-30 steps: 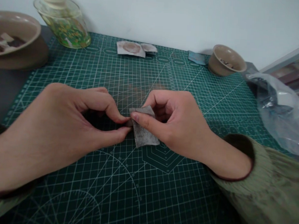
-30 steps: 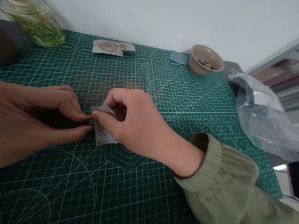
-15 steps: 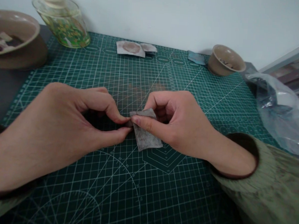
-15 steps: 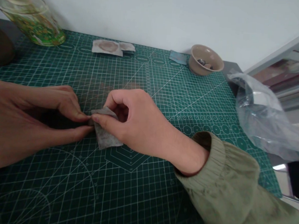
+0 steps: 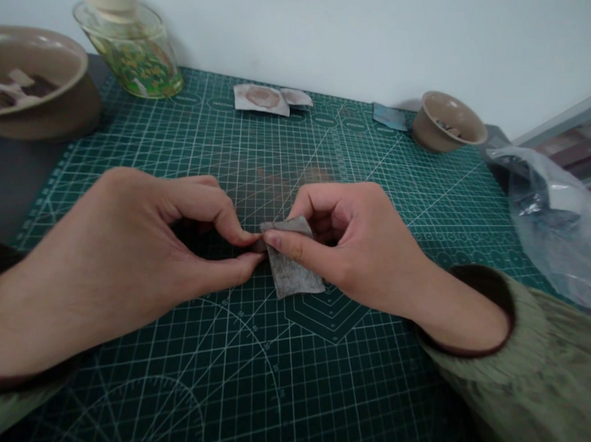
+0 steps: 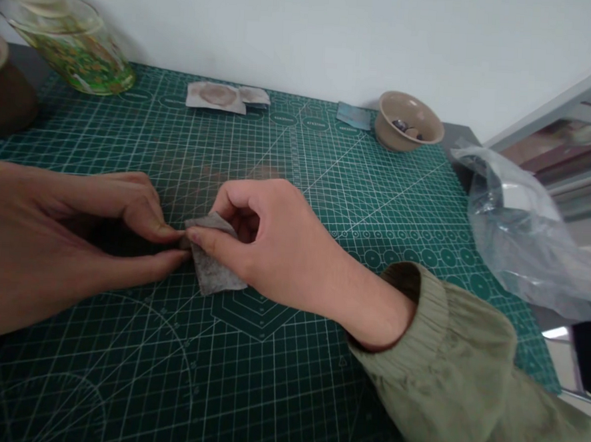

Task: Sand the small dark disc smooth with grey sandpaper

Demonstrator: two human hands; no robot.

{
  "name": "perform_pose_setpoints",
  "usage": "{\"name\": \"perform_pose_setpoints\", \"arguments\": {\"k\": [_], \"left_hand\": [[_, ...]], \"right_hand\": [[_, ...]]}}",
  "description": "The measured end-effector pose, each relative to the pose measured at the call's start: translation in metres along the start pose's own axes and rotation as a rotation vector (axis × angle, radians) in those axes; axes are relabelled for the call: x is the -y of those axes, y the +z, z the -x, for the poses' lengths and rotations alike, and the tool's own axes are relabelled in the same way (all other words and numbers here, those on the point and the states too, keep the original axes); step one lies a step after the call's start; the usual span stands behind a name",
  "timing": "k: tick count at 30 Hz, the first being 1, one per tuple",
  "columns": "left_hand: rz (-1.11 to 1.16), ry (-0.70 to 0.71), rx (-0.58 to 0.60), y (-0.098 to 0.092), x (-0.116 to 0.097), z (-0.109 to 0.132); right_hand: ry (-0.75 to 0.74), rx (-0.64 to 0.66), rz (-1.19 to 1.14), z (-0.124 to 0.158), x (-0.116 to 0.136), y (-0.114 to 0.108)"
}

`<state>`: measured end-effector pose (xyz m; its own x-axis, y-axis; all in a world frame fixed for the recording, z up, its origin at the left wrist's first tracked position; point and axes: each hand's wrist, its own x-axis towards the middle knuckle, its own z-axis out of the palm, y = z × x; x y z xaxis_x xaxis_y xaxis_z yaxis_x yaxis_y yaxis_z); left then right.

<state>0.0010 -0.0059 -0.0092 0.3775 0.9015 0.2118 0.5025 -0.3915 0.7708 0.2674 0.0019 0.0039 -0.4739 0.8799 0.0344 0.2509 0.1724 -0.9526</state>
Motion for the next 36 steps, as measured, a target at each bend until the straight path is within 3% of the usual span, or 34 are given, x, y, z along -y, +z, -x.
{"name": "perform_pose_setpoints", "arguments": {"k": [23,28,33,36], "left_hand": [[-0.015,0.012,-0.010,-0.002,-0.001,0.000],[0.003,-0.005,0.000,0.000,-0.002,-0.002],[0.033,-0.022,0.037,-0.004,-0.001,-0.003],[0.016,-0.023,0.046,-0.005,-0.001,-0.003]], "right_hand": [[-0.029,-0.029,0.004,-0.001,-0.002,-0.002],[0.010,0.110,-0.061,0.001,0.001,-0.010],[0.019,-0.121,-0.042,0.004,0.004,-0.013],[0.014,-0.175,-0.035,0.004,0.004,-0.013]]}}
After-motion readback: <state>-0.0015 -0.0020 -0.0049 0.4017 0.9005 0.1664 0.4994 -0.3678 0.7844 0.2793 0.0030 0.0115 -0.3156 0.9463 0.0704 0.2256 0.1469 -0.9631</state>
